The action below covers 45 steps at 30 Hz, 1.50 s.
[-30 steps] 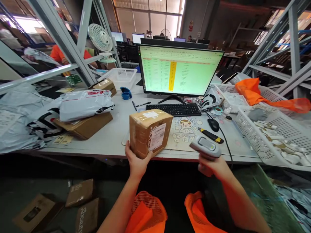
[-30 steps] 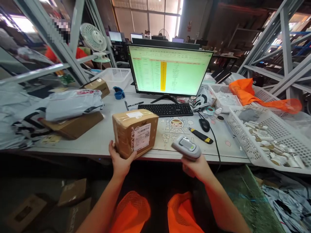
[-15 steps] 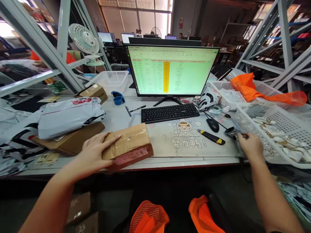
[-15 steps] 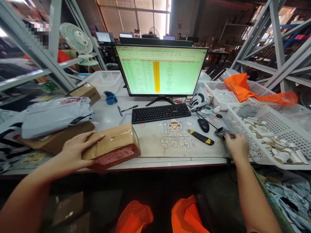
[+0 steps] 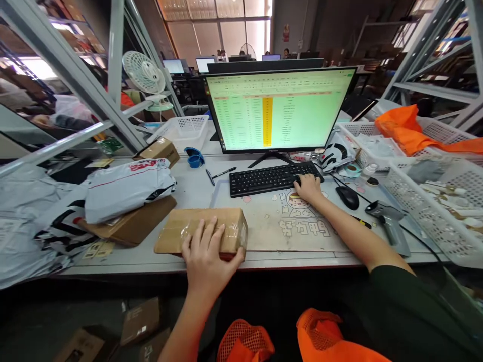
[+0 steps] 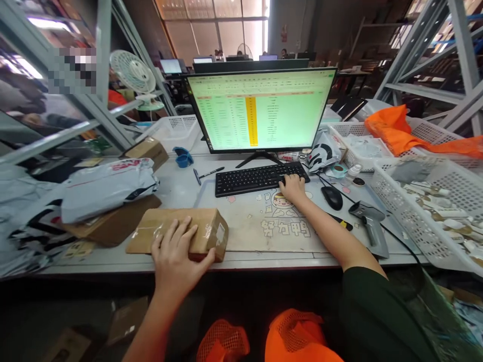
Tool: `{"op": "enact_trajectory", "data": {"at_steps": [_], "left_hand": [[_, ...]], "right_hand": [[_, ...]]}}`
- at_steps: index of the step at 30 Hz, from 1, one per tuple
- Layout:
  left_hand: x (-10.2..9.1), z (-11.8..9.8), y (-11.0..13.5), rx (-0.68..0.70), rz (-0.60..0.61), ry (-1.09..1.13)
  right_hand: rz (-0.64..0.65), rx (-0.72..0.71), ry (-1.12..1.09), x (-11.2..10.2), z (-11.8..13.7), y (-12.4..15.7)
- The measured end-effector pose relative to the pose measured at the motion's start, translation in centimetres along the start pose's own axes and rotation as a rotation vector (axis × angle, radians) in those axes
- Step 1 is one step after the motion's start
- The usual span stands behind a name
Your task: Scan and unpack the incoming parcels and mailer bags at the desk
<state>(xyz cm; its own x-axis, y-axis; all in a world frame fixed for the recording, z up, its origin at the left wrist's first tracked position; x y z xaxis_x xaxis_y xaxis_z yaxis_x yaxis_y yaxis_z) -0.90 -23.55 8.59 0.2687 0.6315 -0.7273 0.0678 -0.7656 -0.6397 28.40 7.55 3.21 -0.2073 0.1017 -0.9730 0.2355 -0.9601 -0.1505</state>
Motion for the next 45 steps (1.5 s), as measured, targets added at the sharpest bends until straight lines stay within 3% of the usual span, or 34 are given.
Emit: {"op": "enact_trajectory", "data": {"at_steps": [3,5,9,12,14,17,20,24,27,30,45], "left_hand": [[-1.9,2.7,1.1,0.11,0.076,0.073],[-2.9,4.7,2.3,0.128,0.085,0.117],[-3.2,6.7,4.3,0.168,-0.11,0.153],[-2.0,6.1,4.1,0.229,-0.238,0.161],[-0.9,5.1,3.3,0.254,-0.278,0.162],[0.7,3.0,2.2,0.264,-0.279,0.163],[1.7,0.7,1.8,0.265,-0.277,0.155],[1.7,-0.9,1.9,0.246,-0.217,0.117],[1.1,-0.5,2.2,0.262,-0.093,0.098],[0.5,0.0,2.5,0.284,-0.043,0.076],[0.6,-0.3,2.1,0.306,-0.061,0.037]], "right_hand": [[0.035,0.006,0.041,-1.2,-0.2,-0.1],[0.058,0.015,0.055,-2.3,-1.5,1.4],[0.169,0.103,0.159,-3.3,-7.8,9.0],[0.241,0.209,0.231,-2.6,-12.6,15.4],[0.193,0.184,0.222,-2.1,-13.9,18.2],[-0.01,-0.025,0.074,-2.6,-11.4,20.9],[-0.172,-0.348,-0.162,-4.4,-5.0,23.3],[-0.203,-0.709,-0.317,-6.6,4.4,25.8],[-0.209,-0.812,-0.327,-7.0,8.2,25.9],[-0.231,-0.862,-0.328,-6.6,9.3,25.3],[-0.338,-0.922,-0.322,-6.8,9.5,24.7]]}}
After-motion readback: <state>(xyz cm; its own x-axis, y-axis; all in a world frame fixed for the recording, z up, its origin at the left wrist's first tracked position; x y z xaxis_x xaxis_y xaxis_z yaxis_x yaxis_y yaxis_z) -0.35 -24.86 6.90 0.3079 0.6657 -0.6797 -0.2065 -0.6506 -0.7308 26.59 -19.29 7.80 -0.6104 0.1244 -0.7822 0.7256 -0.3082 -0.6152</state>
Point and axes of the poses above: each hand's wrist, its own y-axis away from the middle knuckle, its own x-axis out of the palm, z = x × y, the point moved 2 cm from there along -y, towards the middle knuckle, and after that the axes turned 7 degrees about z, right-handed, at the moved point
